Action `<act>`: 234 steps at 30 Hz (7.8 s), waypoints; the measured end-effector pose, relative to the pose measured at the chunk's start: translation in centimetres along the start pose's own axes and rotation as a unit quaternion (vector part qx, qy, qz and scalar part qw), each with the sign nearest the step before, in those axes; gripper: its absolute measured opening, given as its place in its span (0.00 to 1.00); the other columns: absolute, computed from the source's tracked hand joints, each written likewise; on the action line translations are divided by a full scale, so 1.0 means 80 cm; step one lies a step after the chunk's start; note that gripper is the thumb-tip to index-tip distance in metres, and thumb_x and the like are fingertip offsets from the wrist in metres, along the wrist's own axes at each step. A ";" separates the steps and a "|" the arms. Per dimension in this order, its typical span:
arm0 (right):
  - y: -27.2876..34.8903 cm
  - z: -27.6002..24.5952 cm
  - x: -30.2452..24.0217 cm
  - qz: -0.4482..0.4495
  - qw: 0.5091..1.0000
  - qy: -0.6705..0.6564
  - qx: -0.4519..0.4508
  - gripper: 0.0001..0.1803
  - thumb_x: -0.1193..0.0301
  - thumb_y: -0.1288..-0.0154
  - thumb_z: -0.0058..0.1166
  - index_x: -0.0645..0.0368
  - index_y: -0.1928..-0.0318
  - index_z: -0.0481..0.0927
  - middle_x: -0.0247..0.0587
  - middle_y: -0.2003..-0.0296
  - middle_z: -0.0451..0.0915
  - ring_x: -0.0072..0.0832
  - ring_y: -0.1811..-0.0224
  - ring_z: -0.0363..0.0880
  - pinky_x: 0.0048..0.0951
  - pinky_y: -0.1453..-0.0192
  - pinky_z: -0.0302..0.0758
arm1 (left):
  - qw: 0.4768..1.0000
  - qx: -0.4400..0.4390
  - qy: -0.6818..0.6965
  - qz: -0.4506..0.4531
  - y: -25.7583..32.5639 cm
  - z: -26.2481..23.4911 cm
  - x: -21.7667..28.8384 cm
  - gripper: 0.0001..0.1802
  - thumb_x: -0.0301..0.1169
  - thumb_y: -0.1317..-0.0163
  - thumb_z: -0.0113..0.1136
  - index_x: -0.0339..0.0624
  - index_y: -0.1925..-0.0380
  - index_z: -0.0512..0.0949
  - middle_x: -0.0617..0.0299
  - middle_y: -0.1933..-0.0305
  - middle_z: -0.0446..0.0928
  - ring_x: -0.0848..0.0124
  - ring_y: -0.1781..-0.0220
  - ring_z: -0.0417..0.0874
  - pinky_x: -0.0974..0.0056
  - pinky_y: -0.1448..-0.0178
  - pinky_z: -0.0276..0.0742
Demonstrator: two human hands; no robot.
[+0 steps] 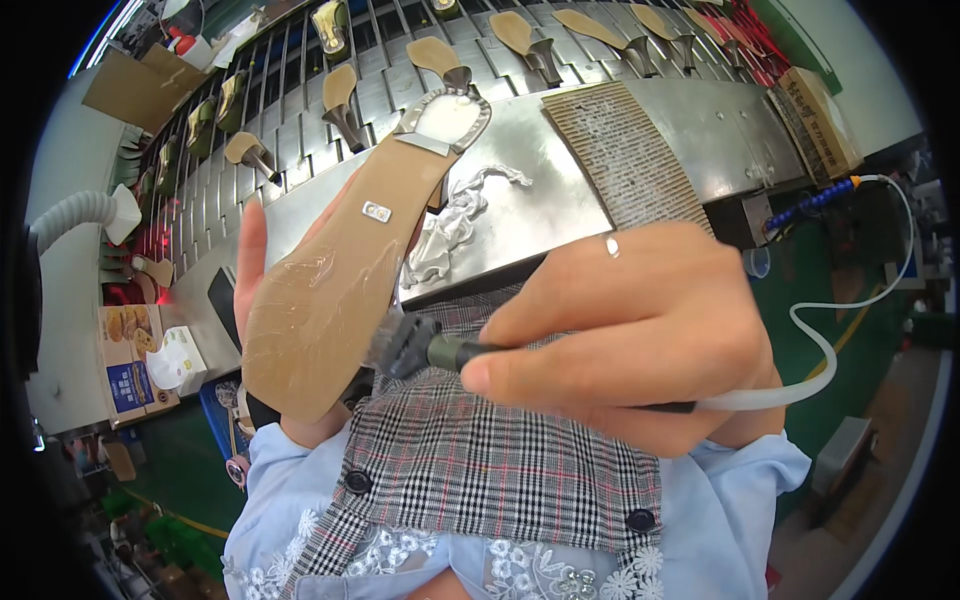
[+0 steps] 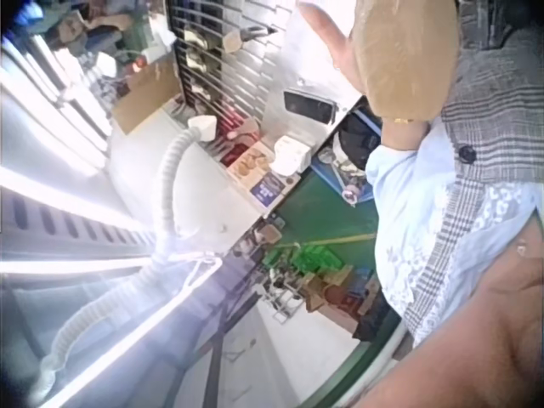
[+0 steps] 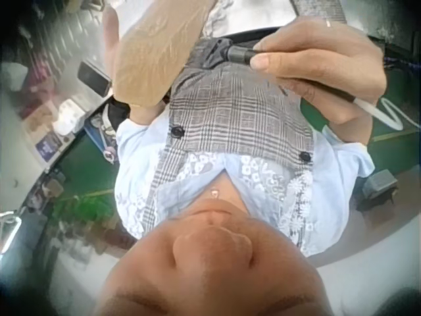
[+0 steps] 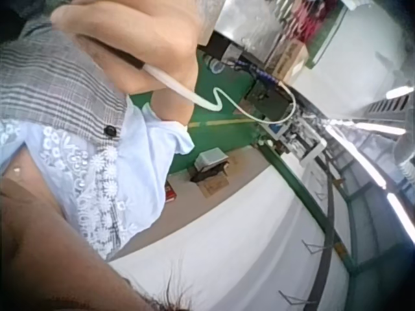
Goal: The person applies a white adhesive substance to the bottom of a shoe sole using a brush. They repeatedly dip the brush into a container and spread the glue across the surface of the sole, then place the treated sole onto a metal rack.
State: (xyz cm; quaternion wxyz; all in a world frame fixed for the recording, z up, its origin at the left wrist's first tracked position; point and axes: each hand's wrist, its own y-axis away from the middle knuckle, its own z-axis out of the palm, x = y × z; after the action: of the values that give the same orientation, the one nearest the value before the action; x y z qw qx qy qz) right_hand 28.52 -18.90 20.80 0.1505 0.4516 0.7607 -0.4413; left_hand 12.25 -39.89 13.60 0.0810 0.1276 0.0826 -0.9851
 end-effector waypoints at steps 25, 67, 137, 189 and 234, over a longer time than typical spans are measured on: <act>0.022 -0.016 0.034 0.184 0.964 -0.162 0.100 0.14 0.74 0.52 0.66 0.68 0.62 0.85 0.43 0.72 0.85 0.21 0.74 0.81 0.18 0.71 0.72 | 0.972 -0.070 -0.210 -0.085 0.027 -0.048 0.036 0.35 0.46 0.27 0.39 0.29 0.32 0.53 0.35 0.40 0.64 0.55 0.47 0.75 0.72 0.72 0.79; 0.000 0.037 -0.015 0.001 0.999 0.042 0.032 0.15 0.79 0.60 0.63 0.67 0.65 0.84 0.54 0.73 0.83 0.39 0.78 0.82 0.27 0.75 0.79 | 0.579 0.090 -0.791 0.175 0.033 -0.042 0.008 0.30 0.22 0.56 0.77 0.33 0.50 0.76 0.59 0.55 0.82 0.75 0.56 0.82 0.70 0.49 0.77; -0.081 0.177 0.101 0.431 0.859 -0.102 0.257 0.15 0.76 0.43 0.61 0.72 0.57 0.78 0.52 0.67 0.83 0.34 0.68 0.84 0.32 0.59 0.81 | -0.054 0.831 -0.521 0.186 0.323 -0.065 0.700 0.61 0.56 0.54 0.71 0.37 0.29 0.48 0.44 0.32 0.62 0.48 0.32 0.65 0.50 0.30 0.63; -0.013 0.178 -0.038 -0.049 0.979 -0.012 0.196 0.20 0.80 0.52 0.66 0.69 0.55 0.80 0.49 0.69 0.83 0.37 0.72 0.84 0.29 0.68 0.81 | 0.729 -0.155 -0.495 0.447 0.000 -0.036 0.028 0.33 0.56 0.26 0.28 0.37 0.41 0.65 0.45 0.45 0.70 0.73 0.62 0.70 0.68 0.59 0.69; -0.026 0.118 -0.017 0.044 0.996 -0.077 -0.007 0.13 0.78 0.54 0.63 0.65 0.63 0.84 0.51 0.66 0.84 0.38 0.68 0.84 0.31 0.65 0.79 | 0.988 0.091 -0.081 0.094 0.036 -0.009 0.034 0.41 0.52 0.32 0.49 0.27 0.33 0.56 0.36 0.29 0.51 0.48 0.27 0.53 0.53 0.39 0.70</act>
State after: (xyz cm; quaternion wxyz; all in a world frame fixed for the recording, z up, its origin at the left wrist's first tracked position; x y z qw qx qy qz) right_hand 25.93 -27.68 17.46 0.2309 0.4483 0.7294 -0.4622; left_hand 10.32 -42.92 11.76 0.1676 0.0614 -0.0264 -0.9836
